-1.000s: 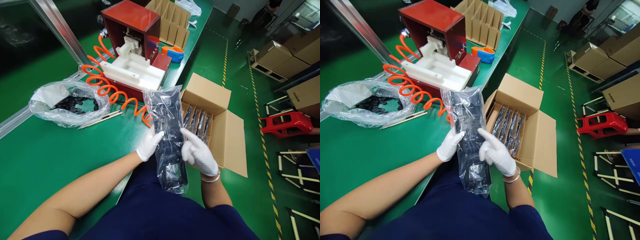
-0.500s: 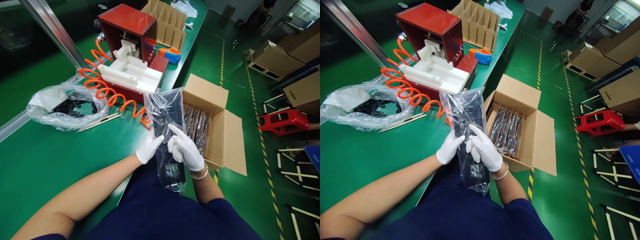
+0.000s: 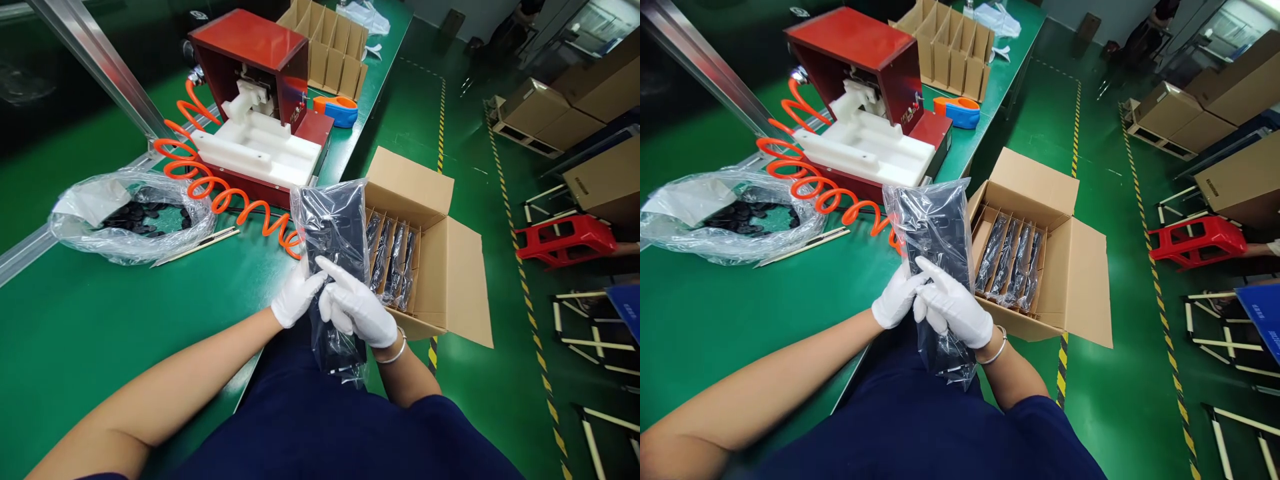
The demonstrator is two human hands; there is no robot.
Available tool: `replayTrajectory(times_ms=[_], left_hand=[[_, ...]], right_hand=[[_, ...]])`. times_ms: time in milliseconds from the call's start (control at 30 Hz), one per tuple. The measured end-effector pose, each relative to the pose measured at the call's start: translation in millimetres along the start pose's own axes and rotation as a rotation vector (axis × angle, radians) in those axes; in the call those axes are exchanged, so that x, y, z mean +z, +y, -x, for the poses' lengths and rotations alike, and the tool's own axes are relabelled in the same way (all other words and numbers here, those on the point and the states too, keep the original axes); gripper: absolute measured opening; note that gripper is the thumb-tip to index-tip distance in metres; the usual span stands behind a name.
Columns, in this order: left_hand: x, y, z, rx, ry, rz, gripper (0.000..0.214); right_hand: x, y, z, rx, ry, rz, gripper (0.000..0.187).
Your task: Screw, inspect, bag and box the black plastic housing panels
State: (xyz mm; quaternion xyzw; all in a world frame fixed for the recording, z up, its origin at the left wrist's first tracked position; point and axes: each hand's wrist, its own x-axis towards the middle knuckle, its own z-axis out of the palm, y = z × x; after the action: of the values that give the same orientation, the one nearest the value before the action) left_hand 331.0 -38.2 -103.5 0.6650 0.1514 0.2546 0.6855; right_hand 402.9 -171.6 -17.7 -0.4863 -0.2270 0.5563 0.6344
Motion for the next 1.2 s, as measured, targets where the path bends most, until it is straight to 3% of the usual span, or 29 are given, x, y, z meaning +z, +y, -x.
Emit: replayTrajectory(times_ms=[100,267,400,467,633,733,833,933,1067,1200], left_hand=[[-0.9,-1,0,0.016,-0.009,0.020,0.048],[-1.1,-3,0,-0.026,-0.027,0.041,0.053],[0.2,-2,-5,-0.029,-0.019,0.086,0.054],[0.7,0,-8,-0.042,-0.018,0.116,0.053],[1.9,6,-11,-0.097,-0.007,0.174,0.052],[2.1,7,-11,-0.102,0.027,0.174,0.052],[1.7,4,-12,-0.100,0.042,0.177,0.052],[1.3,1,-13,-0.110,0.053,0.171,0.053],[1.3,0,-14,-0.094,0.062,0.154,0.056],[1.5,-1,-13,-0.105,0.071,0.160,0.055]], right_hand=[[-5,-1,0,-0.023,0.064,-0.039,0.097],[-28,-2,11,-0.079,0.248,-0.088,0.079],[-37,-1,26,-0.118,0.325,-0.032,0.080],[-34,4,33,-0.073,0.283,0.020,0.078],[-18,22,34,0.170,-0.033,0.125,0.095],[-16,29,30,0.179,0.011,0.126,0.103],[-24,29,34,0.116,0.155,0.106,0.092],[-32,26,49,0.110,0.208,0.129,0.087],[-30,29,64,0.263,0.045,0.216,0.090],[-19,44,61,0.448,-0.113,0.295,0.085]])
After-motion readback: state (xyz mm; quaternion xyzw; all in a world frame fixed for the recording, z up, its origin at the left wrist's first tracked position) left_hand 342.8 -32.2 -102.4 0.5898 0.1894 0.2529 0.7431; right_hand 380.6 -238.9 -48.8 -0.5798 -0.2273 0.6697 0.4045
